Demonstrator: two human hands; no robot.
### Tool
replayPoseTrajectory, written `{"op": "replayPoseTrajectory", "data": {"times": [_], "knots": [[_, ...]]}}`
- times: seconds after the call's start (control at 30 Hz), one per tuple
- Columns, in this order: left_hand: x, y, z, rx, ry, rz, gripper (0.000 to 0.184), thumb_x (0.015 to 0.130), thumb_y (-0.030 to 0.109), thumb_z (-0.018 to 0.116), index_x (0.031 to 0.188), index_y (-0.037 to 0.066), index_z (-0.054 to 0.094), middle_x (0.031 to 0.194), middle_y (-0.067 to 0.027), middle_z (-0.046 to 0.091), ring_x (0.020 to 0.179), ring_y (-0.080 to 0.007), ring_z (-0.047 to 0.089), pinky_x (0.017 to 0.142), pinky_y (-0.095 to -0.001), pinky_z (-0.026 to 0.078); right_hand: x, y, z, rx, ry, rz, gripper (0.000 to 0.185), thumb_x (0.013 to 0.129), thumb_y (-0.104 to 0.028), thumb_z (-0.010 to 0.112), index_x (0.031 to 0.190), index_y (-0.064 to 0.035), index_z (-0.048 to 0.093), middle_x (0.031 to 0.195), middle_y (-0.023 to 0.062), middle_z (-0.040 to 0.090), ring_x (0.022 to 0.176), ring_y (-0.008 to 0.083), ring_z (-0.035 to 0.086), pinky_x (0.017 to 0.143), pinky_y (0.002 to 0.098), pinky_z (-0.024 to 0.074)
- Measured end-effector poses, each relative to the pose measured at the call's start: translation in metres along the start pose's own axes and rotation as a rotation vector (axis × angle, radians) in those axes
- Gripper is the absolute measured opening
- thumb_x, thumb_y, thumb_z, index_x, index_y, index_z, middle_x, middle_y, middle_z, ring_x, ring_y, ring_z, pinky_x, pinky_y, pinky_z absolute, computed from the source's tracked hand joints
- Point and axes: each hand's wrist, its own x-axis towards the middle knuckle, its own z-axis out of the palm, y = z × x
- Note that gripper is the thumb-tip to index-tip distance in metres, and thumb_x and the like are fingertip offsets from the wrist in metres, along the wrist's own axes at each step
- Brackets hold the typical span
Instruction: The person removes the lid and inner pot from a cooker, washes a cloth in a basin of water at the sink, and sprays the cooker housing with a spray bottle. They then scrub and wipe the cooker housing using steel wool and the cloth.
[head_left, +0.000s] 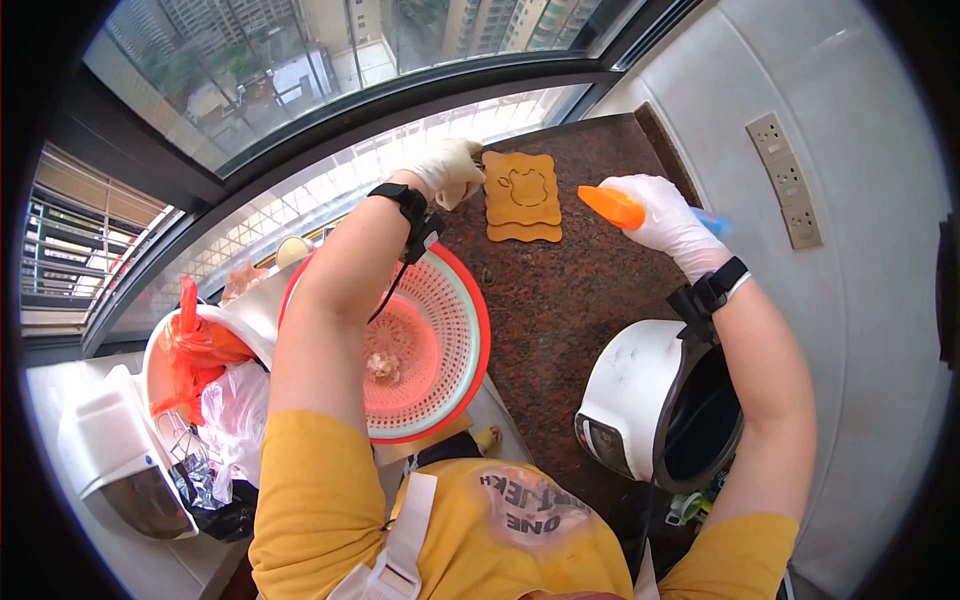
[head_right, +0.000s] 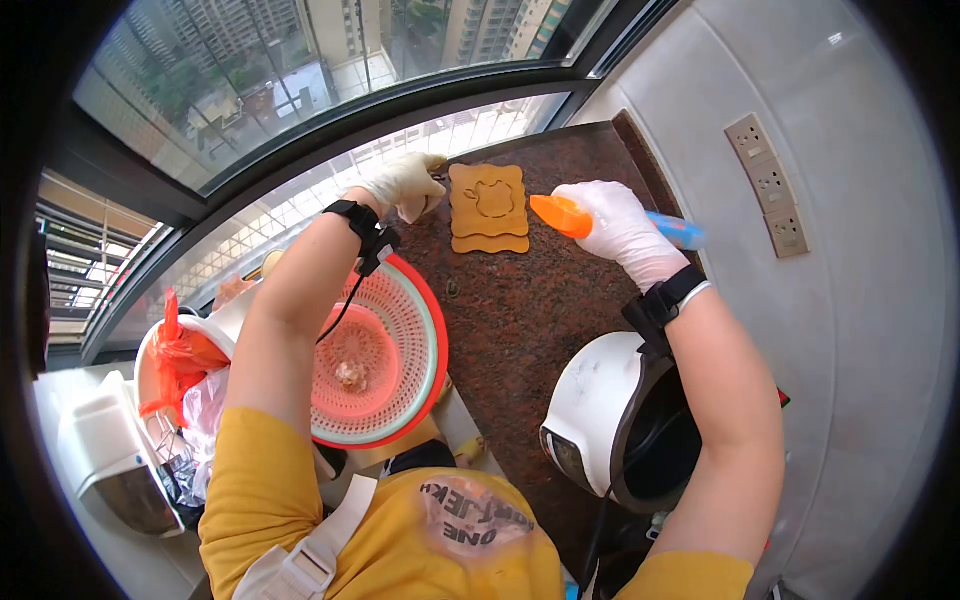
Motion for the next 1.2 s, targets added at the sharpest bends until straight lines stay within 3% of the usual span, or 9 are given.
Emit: {"op": "replayPoseTrajectory", "data": {"times": [0.17, 0.33, 0.5, 0.63, 0.73, 0.77, 0.9, 0.97, 1.2], "knots": [[0.037, -0.009, 0.021, 0.001, 0.056, 0.076, 0.081, 0.074, 0.027, 0.075, 0.148, 0.01, 0.048, 0.134, -0.0193, 0.062, 0.122, -0.0349, 0.061, 0.1, -0.0382, 0.049, -0.003, 0.009, -0.001, -0.052, -0.069, 0.095, 0.011, 0.084, -0.022, 0.064, 0.093, -0.0149, 0.066, 0.091, 0.0119, 0.071, 0.093, 0.0362, 0.068, 0.08, 0.0458, 0.0545], [0.046, -0.006, 0.035, 0.122, 0.112, 0.185, 0.09, 0.072, 0.029, 0.076, 0.153, 0.011, 0.04, 0.147, -0.0185, 0.051, 0.133, -0.0356, 0.051, 0.109, -0.0393, 0.044, -0.029, 0.051, -0.013, -0.381, -0.159, 0.245, 0.01, 0.081, -0.016, 0.064, 0.091, -0.0154, 0.067, 0.088, 0.0112, 0.072, 0.09, 0.0354, 0.069, 0.077, 0.0462, 0.0548], [0.055, 0.014, 0.037, 0.189, 0.041, 0.17, 0.1, 0.067, 0.028, 0.078, 0.155, 0.008, 0.034, 0.162, -0.0166, 0.029, 0.143, -0.0351, 0.04, 0.114, -0.0371, 0.04, -0.072, 0.093, -0.028, -0.157, 0.046, 0.325, 0.011, 0.084, -0.013, 0.063, 0.095, -0.0134, 0.064, 0.092, 0.0131, 0.07, 0.093, 0.0389, 0.066, 0.077, 0.0466, 0.0515], [0.062, 0.028, 0.047, 0.284, 0.081, 0.216, 0.09, 0.068, 0.03, 0.078, 0.147, 0.003, 0.044, 0.156, -0.0206, 0.037, 0.128, -0.0356, 0.055, 0.105, -0.0364, 0.048, -0.093, 0.109, -0.031, -0.139, 0.114, 0.465, 0.013, 0.084, -0.012, 0.062, 0.097, -0.0125, 0.065, 0.096, 0.0151, 0.07, 0.096, 0.0399, 0.064, 0.078, 0.046, 0.0508], [0.069, 0.043, 0.045, 0.329, 0.01, 0.125, 0.097, 0.066, 0.024, 0.08, 0.151, 0.004, 0.038, 0.159, -0.0175, 0.035, 0.137, -0.036, 0.046, 0.11, -0.0377, 0.045, -0.12, 0.128, -0.038, -0.242, 0.085, 0.578, 0.015, 0.082, -0.011, 0.062, 0.097, -0.014, 0.065, 0.095, 0.0145, 0.07, 0.096, 0.0396, 0.065, 0.079, 0.0465, 0.0511], [0.069, 0.043, 0.044, 0.318, 0.061, 0.179, 0.092, 0.064, 0.025, 0.082, 0.146, 0.001, 0.044, 0.146, -0.0201, 0.05, 0.126, -0.0366, 0.055, 0.102, -0.0396, 0.05, -0.131, 0.132, -0.039, -0.268, 0.054, 0.594, 0.015, 0.082, -0.012, 0.062, 0.097, -0.0137, 0.066, 0.095, 0.0144, 0.07, 0.096, 0.0396, 0.064, 0.079, 0.0462, 0.0511], [0.085, 0.042, 0.049, 0.271, 0.169, 0.208, 0.083, 0.057, 0.036, 0.089, 0.125, 0.001, 0.06, 0.118, -0.0215, 0.065, 0.113, -0.0353, 0.064, 0.093, -0.0411, 0.055, -0.156, 0.119, -0.053, -0.156, 0.082, 0.615, 0.017, 0.081, -0.009, 0.062, 0.098, -0.0117, 0.065, 0.096, 0.0152, 0.07, 0.098, 0.0396, 0.064, 0.081, 0.0449, 0.0513], [0.096, 0.044, 0.052, 0.297, 0.174, 0.169, 0.083, 0.055, 0.037, 0.09, 0.124, 0.001, 0.061, 0.119, -0.0214, 0.065, 0.112, -0.0354, 0.065, 0.092, -0.0411, 0.056, -0.158, 0.12, -0.045, 0.15, 0.345, 0.428, 0.02, 0.081, -0.005, 0.061, 0.1, -0.0097, 0.065, 0.099, 0.0161, 0.069, 0.1, 0.0398, 0.063, 0.083, 0.0428, 0.0513], [0.09, 0.067, 0.056, 0.39, 0.148, 0.035, 0.085, 0.051, 0.039, 0.096, 0.121, 0.003, 0.062, 0.125, -0.0189, 0.063, 0.111, -0.0317, 0.067, 0.089, -0.0403, 0.058, -0.093, 0.103, -0.045, 0.197, 0.156, 0.451, 0.026, 0.079, -0.003, 0.061, 0.104, -0.0087, 0.066, 0.105, 0.016, 0.07, 0.102, 0.04, 0.063, 0.086, 0.041, 0.0513]]}}
